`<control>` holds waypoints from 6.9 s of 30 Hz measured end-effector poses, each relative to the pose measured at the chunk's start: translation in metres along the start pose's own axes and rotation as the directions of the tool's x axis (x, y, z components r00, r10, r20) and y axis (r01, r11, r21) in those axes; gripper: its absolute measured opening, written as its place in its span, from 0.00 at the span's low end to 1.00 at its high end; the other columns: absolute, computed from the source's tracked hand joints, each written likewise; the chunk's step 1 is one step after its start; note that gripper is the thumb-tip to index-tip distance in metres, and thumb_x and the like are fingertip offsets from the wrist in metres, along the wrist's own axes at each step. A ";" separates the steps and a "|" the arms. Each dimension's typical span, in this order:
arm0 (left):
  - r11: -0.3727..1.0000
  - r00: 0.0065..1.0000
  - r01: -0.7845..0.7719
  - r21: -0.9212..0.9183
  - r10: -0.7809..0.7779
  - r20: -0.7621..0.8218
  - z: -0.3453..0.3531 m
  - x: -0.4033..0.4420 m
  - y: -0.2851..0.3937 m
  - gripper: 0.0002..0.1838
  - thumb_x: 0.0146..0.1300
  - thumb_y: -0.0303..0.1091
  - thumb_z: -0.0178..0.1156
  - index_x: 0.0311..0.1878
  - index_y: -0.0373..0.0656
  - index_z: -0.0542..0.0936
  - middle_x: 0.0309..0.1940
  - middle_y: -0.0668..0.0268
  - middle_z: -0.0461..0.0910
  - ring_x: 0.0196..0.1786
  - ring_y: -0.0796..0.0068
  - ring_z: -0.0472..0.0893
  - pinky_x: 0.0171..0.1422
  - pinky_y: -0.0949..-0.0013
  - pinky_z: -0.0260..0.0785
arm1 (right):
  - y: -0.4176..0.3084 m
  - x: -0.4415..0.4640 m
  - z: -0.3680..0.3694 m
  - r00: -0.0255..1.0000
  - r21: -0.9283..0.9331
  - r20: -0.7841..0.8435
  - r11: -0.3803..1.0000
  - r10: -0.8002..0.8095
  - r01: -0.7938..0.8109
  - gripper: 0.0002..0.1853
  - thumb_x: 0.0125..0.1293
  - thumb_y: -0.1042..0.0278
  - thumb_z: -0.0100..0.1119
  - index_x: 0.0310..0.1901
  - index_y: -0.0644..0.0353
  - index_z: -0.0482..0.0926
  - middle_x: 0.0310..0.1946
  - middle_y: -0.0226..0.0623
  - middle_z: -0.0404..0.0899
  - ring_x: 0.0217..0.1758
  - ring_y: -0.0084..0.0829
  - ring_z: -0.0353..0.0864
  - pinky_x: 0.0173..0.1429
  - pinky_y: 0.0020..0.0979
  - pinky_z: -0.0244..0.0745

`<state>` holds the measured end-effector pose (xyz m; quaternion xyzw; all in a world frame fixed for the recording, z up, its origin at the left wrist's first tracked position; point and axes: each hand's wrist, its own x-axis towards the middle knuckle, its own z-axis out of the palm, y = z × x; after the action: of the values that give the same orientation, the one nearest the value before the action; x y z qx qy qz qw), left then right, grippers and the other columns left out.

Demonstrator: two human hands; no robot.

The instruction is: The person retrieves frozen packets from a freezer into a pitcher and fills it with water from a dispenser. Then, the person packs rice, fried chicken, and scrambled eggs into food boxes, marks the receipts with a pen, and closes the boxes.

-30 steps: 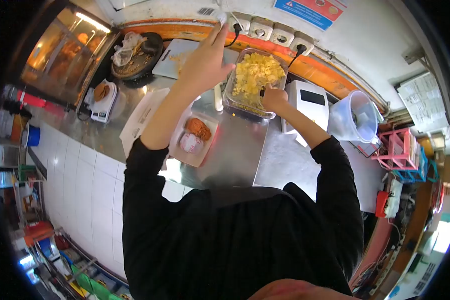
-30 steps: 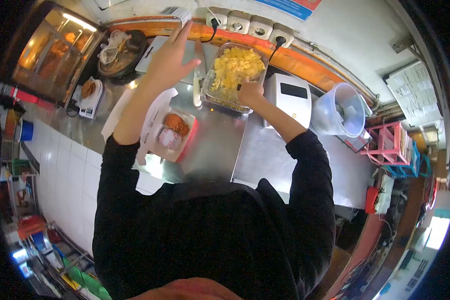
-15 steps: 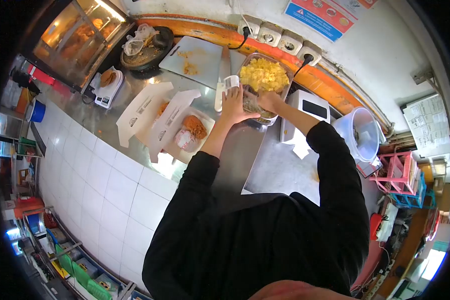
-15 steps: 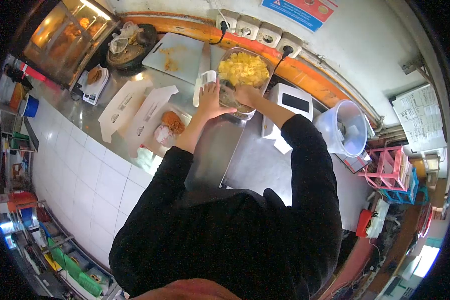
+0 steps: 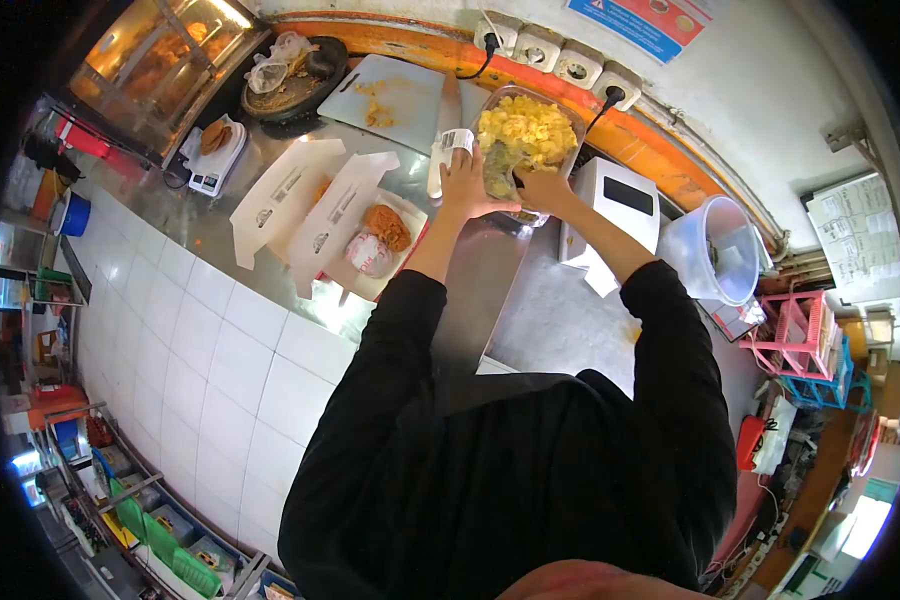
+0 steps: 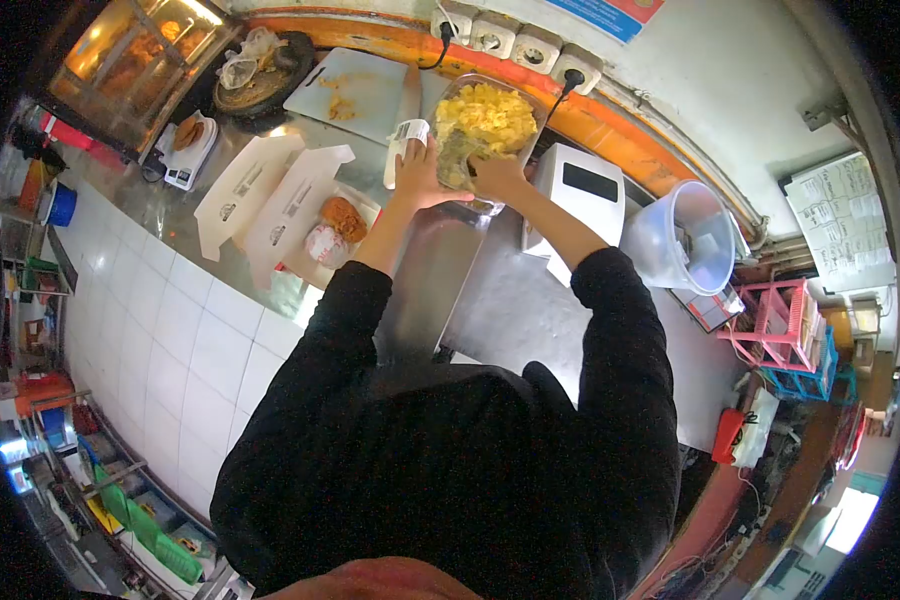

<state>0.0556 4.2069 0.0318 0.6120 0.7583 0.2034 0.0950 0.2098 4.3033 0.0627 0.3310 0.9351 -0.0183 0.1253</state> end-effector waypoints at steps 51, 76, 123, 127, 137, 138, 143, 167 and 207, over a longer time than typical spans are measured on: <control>0.736 0.981 -0.167 -0.656 0.054 -0.188 0.050 0.028 -0.057 0.51 0.41 0.23 0.54 0.74 0.39 0.46 0.73 0.43 0.42 0.75 0.45 0.42 0.72 0.60 0.47 | 0.006 0.066 0.050 0.966 0.611 0.208 0.791 -0.151 -0.008 0.14 0.62 0.67 0.49 0.42 0.66 0.79 0.36 0.48 0.74 0.41 0.41 0.76 0.41 0.41 0.72; 0.990 0.994 -0.068 -0.121 0.057 -0.092 0.004 0.000 -0.006 0.75 0.36 0.72 0.67 0.73 0.32 0.35 0.71 0.36 0.45 0.74 0.33 0.37 0.74 0.40 0.30 | 0.045 0.006 0.002 0.783 0.796 0.483 -0.175 -0.392 -0.579 0.09 0.68 0.55 0.55 0.37 0.49 0.70 0.13 0.16 0.55 0.10 0.11 0.46 0.12 0.19 0.39; 0.997 0.998 0.052 -0.065 -0.049 0.039 -0.002 0.004 -0.002 0.79 0.25 0.76 0.68 0.73 0.35 0.40 0.73 0.48 0.47 0.75 0.42 0.39 0.73 0.38 0.38 | 0.017 -0.038 -0.029 0.966 0.406 0.259 0.906 0.010 -0.119 0.14 0.71 0.58 0.44 0.48 0.58 0.72 0.34 0.41 0.72 0.36 0.42 0.72 0.39 0.42 0.66; 0.995 0.998 0.061 -0.079 -0.063 -0.022 0.000 0.003 0.001 0.77 0.27 0.77 0.66 0.73 0.36 0.41 0.73 0.48 0.49 0.75 0.44 0.40 0.72 0.36 0.39 | 0.008 -0.040 -0.020 0.974 0.311 0.226 0.948 -0.009 -0.063 0.18 0.71 0.56 0.43 0.48 0.63 0.74 0.39 0.50 0.78 0.44 0.52 0.78 0.48 0.49 0.70; 0.991 0.994 0.080 -0.104 -0.087 -0.067 0.004 0.004 0.002 0.76 0.28 0.78 0.65 0.73 0.36 0.44 0.71 0.48 0.52 0.75 0.43 0.41 0.71 0.35 0.41 | 0.032 -0.039 -0.010 0.793 0.767 0.582 -0.203 -0.179 -0.609 0.13 0.74 0.53 0.44 0.33 0.50 0.64 0.14 0.18 0.53 0.10 0.12 0.45 0.12 0.20 0.36; 0.991 0.994 0.085 -0.105 -0.092 -0.067 0.004 0.004 0.003 0.76 0.27 0.78 0.65 0.73 0.36 0.44 0.71 0.48 0.52 0.75 0.43 0.42 0.71 0.35 0.41 | 0.037 -0.034 -0.002 0.772 0.729 0.601 -0.256 -0.206 -0.635 0.13 0.74 0.53 0.44 0.33 0.50 0.63 0.13 0.18 0.52 0.10 0.12 0.45 0.12 0.20 0.37; 0.993 0.994 0.064 -0.101 -0.072 -0.080 0.008 0.005 -0.001 0.77 0.26 0.78 0.66 0.73 0.36 0.43 0.72 0.49 0.52 0.75 0.42 0.41 0.71 0.35 0.41 | 0.041 -0.032 0.004 0.761 0.657 0.611 -0.395 -0.220 -0.642 0.16 0.73 0.52 0.45 0.30 0.50 0.61 0.13 0.17 0.52 0.10 0.12 0.45 0.12 0.20 0.36; 0.942 0.924 -0.182 -0.281 0.066 -0.377 -0.174 -0.131 -0.039 0.40 0.55 0.37 0.64 0.69 0.33 0.59 0.64 0.43 0.64 0.66 0.44 0.63 0.67 0.54 0.56 | 0.064 -0.064 -0.024 0.818 0.647 0.528 -0.515 -0.229 -0.562 0.26 0.71 0.44 0.46 0.17 0.45 0.54 0.12 0.17 0.48 0.10 0.13 0.44 0.12 0.20 0.37; 0.960 0.678 -0.044 -0.277 -0.175 -0.714 -0.147 -0.275 -0.148 0.18 0.47 0.23 0.67 0.45 0.41 0.82 0.34 0.64 0.83 0.32 0.70 0.81 0.39 0.68 0.72 | -0.211 0.027 -0.134 0.904 0.978 0.165 -0.050 -0.394 -0.200 0.22 0.73 0.55 0.47 0.63 0.57 0.66 0.16 0.22 0.55 0.16 0.14 0.52 0.20 0.18 0.46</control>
<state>-0.0698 3.8879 0.0722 0.4325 0.7191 0.5292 -0.1259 0.0283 4.1711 0.1755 0.2355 0.6004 -0.7634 0.0352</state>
